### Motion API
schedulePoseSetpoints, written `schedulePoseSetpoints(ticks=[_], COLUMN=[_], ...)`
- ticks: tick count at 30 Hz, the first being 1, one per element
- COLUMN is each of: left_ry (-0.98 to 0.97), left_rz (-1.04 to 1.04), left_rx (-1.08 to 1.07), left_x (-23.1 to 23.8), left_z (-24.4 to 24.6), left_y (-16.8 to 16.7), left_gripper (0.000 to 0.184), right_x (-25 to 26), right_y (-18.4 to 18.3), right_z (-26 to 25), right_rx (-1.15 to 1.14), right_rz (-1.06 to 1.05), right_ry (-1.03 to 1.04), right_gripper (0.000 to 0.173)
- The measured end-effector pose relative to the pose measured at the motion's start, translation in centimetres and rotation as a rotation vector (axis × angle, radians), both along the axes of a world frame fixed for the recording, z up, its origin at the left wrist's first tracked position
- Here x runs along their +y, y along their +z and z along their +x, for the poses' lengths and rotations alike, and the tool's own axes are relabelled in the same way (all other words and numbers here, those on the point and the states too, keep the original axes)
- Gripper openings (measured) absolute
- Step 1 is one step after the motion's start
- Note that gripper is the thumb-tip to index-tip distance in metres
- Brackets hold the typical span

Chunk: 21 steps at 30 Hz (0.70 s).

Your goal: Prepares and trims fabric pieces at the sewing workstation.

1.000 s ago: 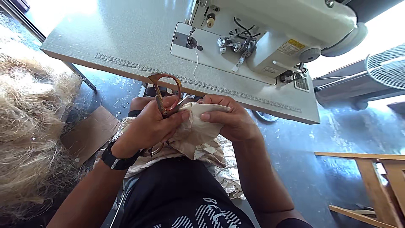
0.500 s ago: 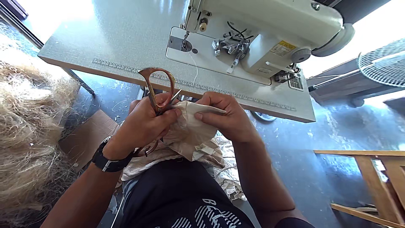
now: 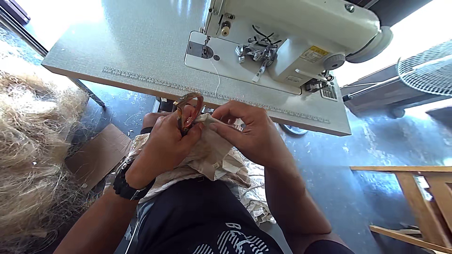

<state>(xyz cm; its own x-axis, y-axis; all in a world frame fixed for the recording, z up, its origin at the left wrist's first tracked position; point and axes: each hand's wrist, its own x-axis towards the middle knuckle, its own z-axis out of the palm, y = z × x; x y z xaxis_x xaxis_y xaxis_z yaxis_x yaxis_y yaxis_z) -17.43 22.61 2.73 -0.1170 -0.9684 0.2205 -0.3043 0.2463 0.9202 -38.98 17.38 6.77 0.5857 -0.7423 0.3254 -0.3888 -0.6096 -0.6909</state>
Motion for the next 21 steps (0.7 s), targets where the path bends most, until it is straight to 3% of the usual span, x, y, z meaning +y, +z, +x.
schedulePoseSetpoints(ticks=[8, 14, 21], left_ry=[0.004, -0.138, -0.136], left_rz=[0.037, 0.099, 0.134], left_rx=[0.071, 0.263, 0.339], left_x=[0.1, 0.0, 0.0], left_z=[-0.1, 0.7, 0.6], left_y=[-0.7, -0.7, -0.2], left_gripper=[0.012, 0.012, 0.009], right_x=[-0.3, -1.2, -0.9], right_y=[-0.5, -0.3, -0.2], right_z=[0.5, -0.1, 0.5], right_rx=[-0.049, -0.214, -0.137], right_rz=[0.042, 0.362, 0.473], right_ry=[0.011, 0.243, 0.199], right_gripper=[0.009, 0.008, 0.011])
